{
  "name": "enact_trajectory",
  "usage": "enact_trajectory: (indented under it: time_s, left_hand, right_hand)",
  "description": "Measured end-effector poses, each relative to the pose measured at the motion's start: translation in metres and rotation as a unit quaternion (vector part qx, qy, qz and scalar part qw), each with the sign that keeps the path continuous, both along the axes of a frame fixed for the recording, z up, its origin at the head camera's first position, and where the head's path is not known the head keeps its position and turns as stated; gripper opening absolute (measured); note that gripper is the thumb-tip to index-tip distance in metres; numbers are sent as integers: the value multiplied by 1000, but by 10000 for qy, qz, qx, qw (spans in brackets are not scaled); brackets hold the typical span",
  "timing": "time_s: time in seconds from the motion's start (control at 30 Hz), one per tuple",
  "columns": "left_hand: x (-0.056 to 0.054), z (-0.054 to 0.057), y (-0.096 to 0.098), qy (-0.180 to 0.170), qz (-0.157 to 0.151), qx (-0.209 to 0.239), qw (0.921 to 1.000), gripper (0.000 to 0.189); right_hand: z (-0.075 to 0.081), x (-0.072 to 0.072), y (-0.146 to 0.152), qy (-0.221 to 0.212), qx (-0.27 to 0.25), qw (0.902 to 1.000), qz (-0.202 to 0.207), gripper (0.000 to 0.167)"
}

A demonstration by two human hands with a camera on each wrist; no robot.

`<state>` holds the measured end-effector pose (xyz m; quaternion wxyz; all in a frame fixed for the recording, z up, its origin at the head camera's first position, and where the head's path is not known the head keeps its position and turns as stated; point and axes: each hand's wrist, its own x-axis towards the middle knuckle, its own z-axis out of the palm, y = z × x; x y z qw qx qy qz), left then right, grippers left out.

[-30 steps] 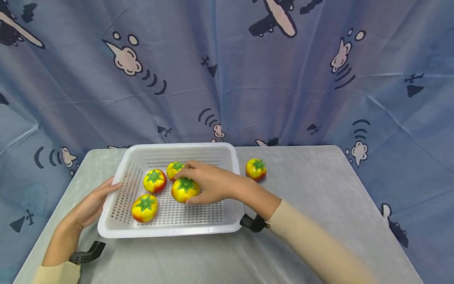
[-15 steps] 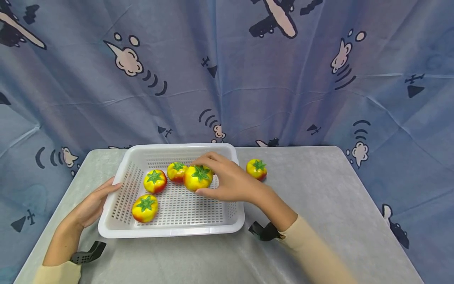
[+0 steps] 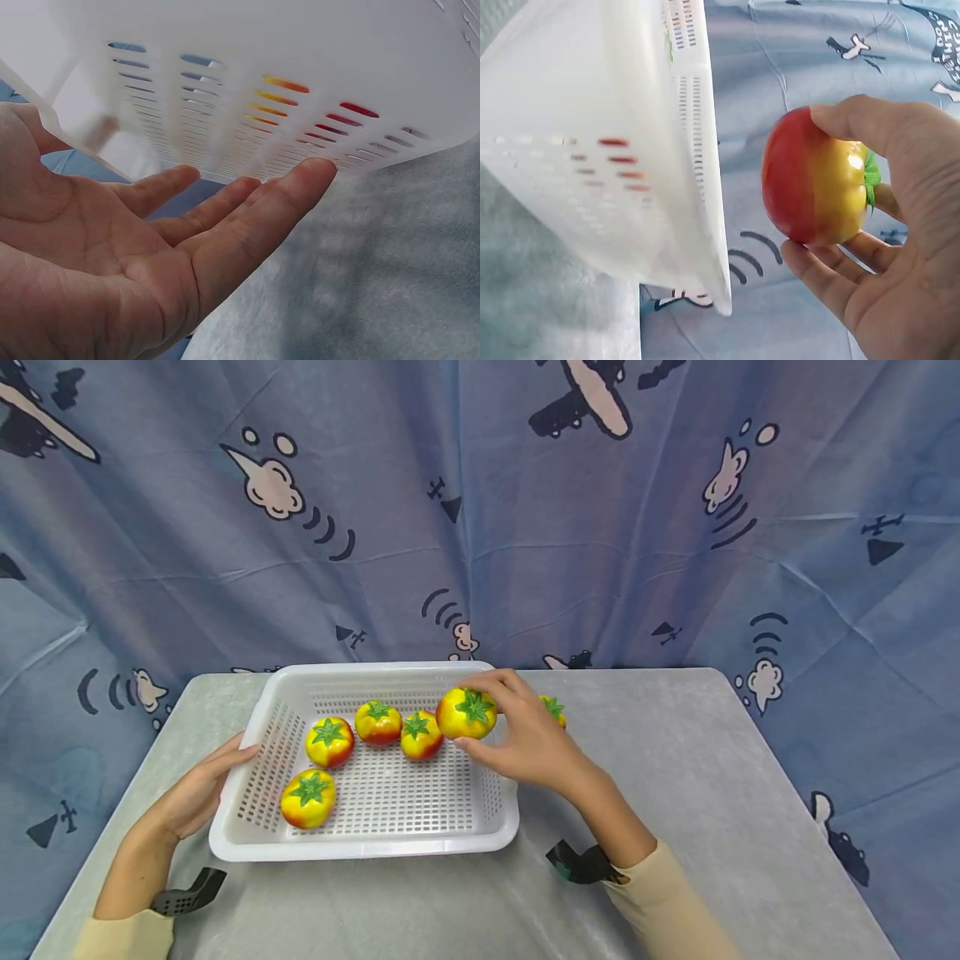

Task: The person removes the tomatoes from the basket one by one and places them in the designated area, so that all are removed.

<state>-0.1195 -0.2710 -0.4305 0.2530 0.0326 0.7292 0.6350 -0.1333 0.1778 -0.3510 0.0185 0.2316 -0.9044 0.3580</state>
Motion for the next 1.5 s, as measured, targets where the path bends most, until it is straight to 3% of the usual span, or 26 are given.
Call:
enact_trajectory:
  time_s: [0.3,0.83,1.13,1.5]
  left_hand:
    - [0,1,2,-13,-4,-51,10000,73]
    - [1,0,1,-94,49,-179,9998,73]
    - [0,2,1,-64,21,-117,9999,73]
    - [0,0,0,-44,-52,-46,10000,73]
  right_hand:
    - [-12,1,29,298,-225,9961,-799,64]
    - [-44,5,69,324,-418,9852,-1629,66]
    - [-55,-2,82,514,-458,9827,-1722,66]
    - [-68,-6,101,330,-256,9781,-2040,67]
